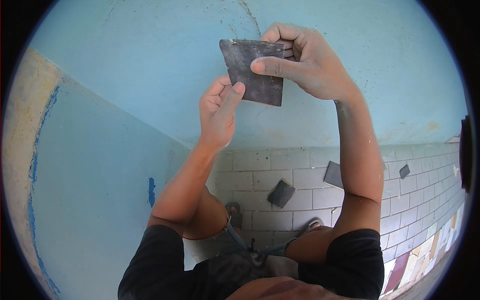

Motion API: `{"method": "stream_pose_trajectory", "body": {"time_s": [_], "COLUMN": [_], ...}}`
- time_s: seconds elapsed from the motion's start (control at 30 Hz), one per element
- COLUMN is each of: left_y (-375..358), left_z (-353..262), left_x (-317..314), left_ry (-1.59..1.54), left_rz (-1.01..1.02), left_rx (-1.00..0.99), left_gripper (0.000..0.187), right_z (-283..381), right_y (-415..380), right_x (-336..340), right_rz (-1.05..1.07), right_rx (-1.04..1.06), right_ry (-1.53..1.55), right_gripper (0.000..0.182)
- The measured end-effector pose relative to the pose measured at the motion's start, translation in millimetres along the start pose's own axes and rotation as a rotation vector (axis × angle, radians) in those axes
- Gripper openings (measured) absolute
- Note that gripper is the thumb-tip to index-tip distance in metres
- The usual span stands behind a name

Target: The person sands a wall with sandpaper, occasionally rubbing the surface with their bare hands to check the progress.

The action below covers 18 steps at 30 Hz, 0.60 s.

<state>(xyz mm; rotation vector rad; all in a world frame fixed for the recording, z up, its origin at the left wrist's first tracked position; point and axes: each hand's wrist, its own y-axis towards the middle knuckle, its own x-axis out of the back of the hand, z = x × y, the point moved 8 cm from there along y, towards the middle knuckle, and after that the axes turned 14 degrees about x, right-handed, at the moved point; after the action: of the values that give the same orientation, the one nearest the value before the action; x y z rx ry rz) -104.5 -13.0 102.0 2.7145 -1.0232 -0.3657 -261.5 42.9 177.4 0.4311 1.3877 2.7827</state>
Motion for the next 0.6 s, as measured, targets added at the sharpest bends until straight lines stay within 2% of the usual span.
{"method": "stream_pose_trajectory", "body": {"time_s": [0.17,0.23,0.33,0.4,0.47,0.53,0.6], "left_y": [2,2,1,0,1,2,2], "left_z": [2,7,12,13,18,18,16], "left_x": [-6,-14,-21,-23,-20,-23,-21], "left_ry": [-0.130,-0.240,-0.333,-0.339,-0.346,-0.315,-0.309], "left_rz": [0.102,0.228,0.275,0.267,0.259,0.379,0.300], "left_rx": [0.066,0.129,0.210,0.232,0.256,0.214,0.220], "left_gripper": [0.023,0.023,0.023,0.023,0.024,0.038,0.032], "right_z": [-4,-6,-8,-3,-3,-3,-6], "right_y": [3,5,5,5,4,4,2], "right_x": [-3,-2,-5,-12,-14,-14,-15], "right_rz": [-0.028,-0.044,0.017,0.031,0.025,0.019,0.060], "right_rx": [0.023,0.041,0.032,0.114,0.087,0.060,0.000], "right_ry": [0.147,0.226,0.230,0.388,0.404,0.421,0.429], "right_gripper": [0.023,0.024,0.025,0.026,0.027,0.028,0.030]}}
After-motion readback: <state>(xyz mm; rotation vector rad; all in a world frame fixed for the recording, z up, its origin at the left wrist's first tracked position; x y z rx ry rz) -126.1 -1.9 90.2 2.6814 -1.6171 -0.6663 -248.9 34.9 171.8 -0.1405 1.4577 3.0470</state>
